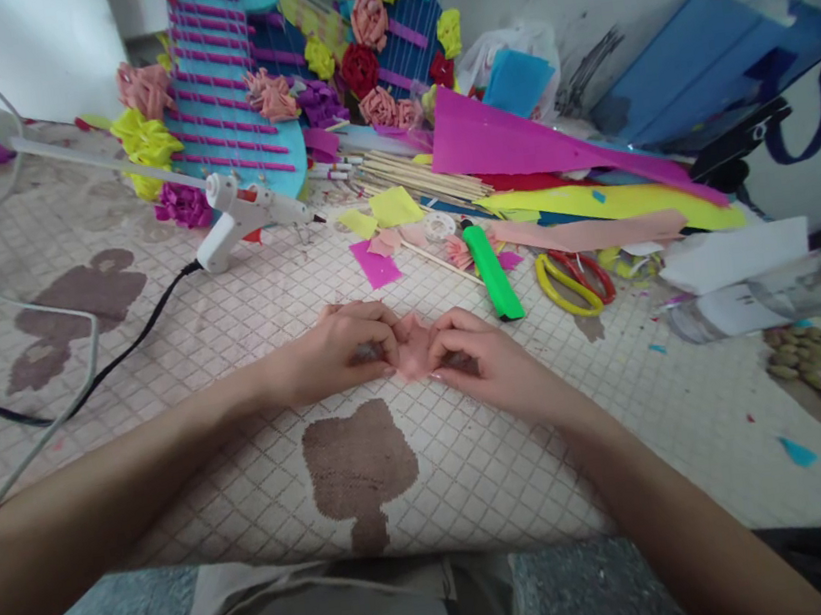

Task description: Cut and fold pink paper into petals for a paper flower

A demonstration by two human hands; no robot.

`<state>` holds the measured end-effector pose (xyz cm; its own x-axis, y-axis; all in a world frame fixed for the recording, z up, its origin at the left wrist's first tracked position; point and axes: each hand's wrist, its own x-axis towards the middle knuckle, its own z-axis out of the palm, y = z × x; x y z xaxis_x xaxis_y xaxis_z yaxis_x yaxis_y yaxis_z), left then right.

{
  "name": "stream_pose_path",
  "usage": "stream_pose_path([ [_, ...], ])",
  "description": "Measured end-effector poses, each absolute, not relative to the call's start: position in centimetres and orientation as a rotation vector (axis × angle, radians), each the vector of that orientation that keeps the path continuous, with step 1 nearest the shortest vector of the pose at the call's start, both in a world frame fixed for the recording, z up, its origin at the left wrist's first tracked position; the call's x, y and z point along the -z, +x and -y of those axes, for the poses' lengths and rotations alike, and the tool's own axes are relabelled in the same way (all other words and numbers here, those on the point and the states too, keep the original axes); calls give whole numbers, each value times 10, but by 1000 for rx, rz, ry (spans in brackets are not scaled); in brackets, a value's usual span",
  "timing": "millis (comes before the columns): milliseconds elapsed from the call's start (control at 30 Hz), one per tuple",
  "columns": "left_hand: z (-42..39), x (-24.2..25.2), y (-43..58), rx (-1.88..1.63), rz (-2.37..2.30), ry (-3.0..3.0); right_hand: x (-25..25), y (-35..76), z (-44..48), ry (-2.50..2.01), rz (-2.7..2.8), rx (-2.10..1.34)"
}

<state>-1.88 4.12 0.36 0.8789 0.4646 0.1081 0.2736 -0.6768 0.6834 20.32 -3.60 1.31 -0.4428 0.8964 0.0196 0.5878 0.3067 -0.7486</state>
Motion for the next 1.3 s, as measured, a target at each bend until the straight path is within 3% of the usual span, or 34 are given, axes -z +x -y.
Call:
stream_pose_path([
  [800, -43, -1, -15, -417, -518, 2310, -8, 199, 38, -1386, 2059, -896],
  [1300, -32, -5, -7, -363, -699, 2378, -2, 187, 39, -1420, 2057, -687],
])
